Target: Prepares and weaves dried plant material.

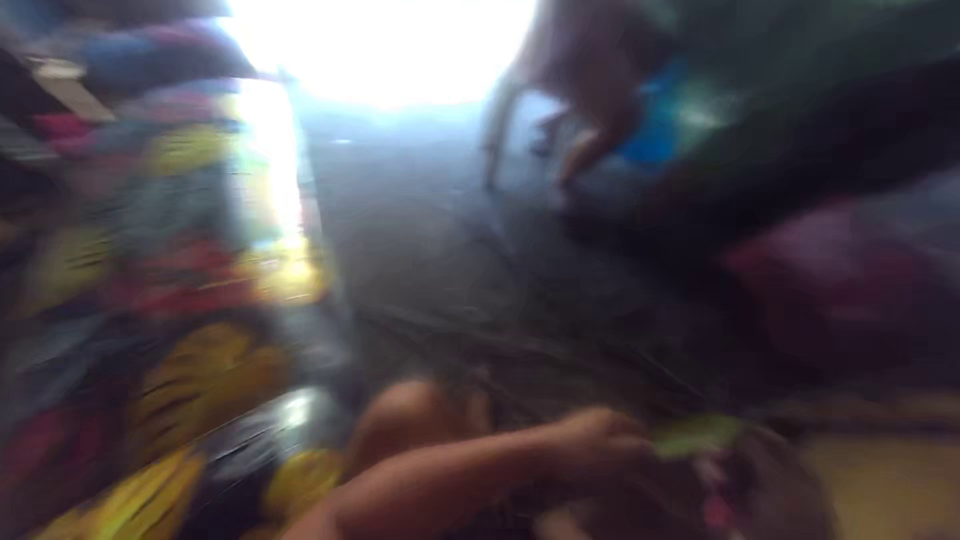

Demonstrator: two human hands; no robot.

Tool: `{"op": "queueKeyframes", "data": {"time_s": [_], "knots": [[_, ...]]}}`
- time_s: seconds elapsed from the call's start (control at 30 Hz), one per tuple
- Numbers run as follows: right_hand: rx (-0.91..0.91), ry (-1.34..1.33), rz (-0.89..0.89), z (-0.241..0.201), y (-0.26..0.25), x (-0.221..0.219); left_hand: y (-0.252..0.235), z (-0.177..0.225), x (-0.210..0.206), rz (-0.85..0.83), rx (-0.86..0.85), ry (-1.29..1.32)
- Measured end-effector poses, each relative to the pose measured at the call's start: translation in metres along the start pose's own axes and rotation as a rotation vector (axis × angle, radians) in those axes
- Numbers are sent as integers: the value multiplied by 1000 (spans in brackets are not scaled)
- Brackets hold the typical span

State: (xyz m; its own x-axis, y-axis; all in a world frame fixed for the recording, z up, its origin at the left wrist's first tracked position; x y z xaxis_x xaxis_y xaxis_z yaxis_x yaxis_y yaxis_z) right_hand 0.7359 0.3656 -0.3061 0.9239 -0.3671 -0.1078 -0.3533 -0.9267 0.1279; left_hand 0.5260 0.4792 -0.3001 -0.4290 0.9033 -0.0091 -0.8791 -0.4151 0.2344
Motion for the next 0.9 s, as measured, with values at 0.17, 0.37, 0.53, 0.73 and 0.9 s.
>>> {"op": "queueKeyframes", "data": {"time_s": [0.17, 0.37, 0.53, 0.73, 0.9], "knots": [[-22, 28, -166, 2, 8, -22, -13, -14, -3, -28, 72, 209], [123, -89, -72, 3, -2, 0, -6, -11, -9, -83, 58, 270], [152, -168, 111, 3, -8, 16, -6, -13, -10, -90, 60, 260], [12, -74, -130, 2, 7, -11, -5, -13, -11, -1, 31, 252], [-34, -101, -254, 13, 12, -28, -5, -16, -11, 16, 4, 232]]}}
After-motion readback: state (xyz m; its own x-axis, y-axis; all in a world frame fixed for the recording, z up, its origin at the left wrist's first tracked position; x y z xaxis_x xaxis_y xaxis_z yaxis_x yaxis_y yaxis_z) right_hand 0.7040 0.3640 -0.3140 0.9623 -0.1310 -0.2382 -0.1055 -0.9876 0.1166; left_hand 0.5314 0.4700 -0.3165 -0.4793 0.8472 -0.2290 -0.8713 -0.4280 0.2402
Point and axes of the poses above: each hand's wrist, its own y-axis away from the middle knuckle, its own x-axis out of the back of the hand, z = x × y, the point moved 2 cm from there along -y, towards the middle knuckle, and after that the axes turned 1 degree about z, right-handed, at the moved point
